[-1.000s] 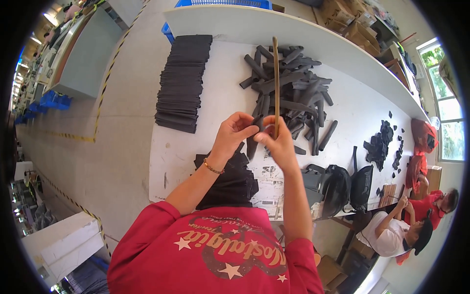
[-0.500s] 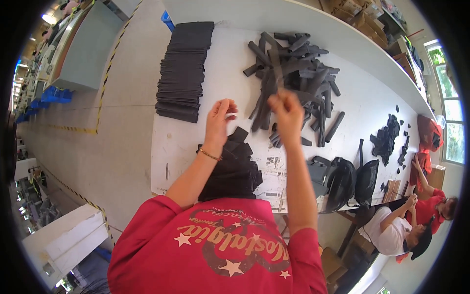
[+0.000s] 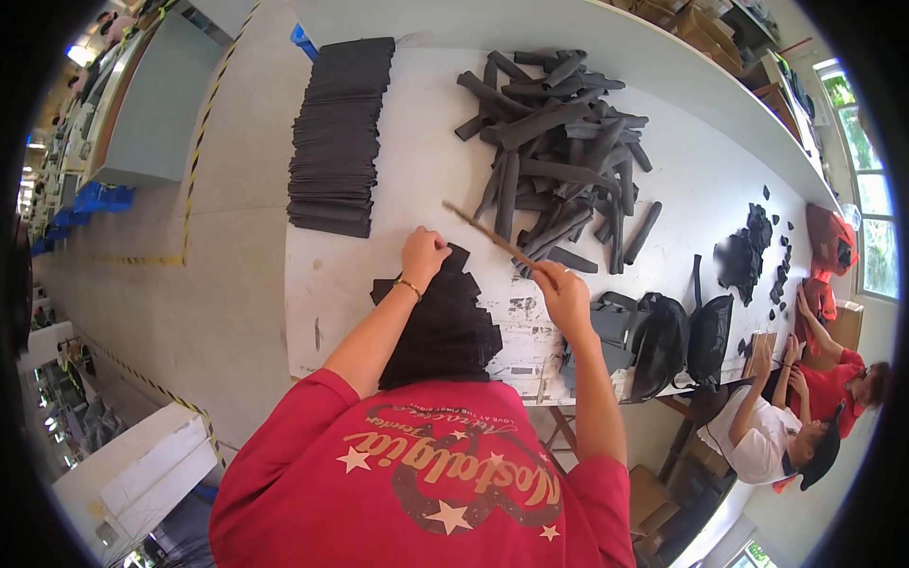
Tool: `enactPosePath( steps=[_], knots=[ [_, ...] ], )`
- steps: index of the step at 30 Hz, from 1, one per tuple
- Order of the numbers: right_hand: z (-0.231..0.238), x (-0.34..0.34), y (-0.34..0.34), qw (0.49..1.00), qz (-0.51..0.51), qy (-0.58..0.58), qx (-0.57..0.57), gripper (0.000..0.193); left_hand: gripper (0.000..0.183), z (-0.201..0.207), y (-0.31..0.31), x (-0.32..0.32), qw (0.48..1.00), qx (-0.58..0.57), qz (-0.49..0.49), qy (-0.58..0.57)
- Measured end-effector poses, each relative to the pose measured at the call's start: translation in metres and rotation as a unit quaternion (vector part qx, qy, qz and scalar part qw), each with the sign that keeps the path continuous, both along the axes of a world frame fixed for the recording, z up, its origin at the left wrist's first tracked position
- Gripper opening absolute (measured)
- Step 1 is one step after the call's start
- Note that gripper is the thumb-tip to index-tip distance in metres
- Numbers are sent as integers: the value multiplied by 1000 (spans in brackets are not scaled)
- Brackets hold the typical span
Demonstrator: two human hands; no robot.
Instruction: Applying adhesive or liquid to black foam/fabric pieces using a wooden stick in an industrial assembly environment.
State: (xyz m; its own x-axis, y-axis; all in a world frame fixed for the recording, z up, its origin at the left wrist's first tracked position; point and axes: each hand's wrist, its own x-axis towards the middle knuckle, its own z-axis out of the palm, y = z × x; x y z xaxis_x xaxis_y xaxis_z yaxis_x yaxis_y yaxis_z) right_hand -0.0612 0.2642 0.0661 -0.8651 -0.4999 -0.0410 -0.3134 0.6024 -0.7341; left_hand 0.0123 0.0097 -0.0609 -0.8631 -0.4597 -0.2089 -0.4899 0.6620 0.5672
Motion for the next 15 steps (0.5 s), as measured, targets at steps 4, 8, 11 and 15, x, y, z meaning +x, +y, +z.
enactPosePath(
  steps=[4,8,11,15],
  knots=[
    [23,-4,26,994,13,52,95,15,12,4,-7,-2,987,156,10,33],
    [50,-14,45,984,33,87,151,14,10,43,-3,-4,974,166,-59,145],
    [65,-18,47,974,73,137,163,11,10,65,1,-5,968,148,-90,184],
    [78,-19,47,967,88,161,179,11,10,88,5,-8,960,135,-114,219]
  ],
)
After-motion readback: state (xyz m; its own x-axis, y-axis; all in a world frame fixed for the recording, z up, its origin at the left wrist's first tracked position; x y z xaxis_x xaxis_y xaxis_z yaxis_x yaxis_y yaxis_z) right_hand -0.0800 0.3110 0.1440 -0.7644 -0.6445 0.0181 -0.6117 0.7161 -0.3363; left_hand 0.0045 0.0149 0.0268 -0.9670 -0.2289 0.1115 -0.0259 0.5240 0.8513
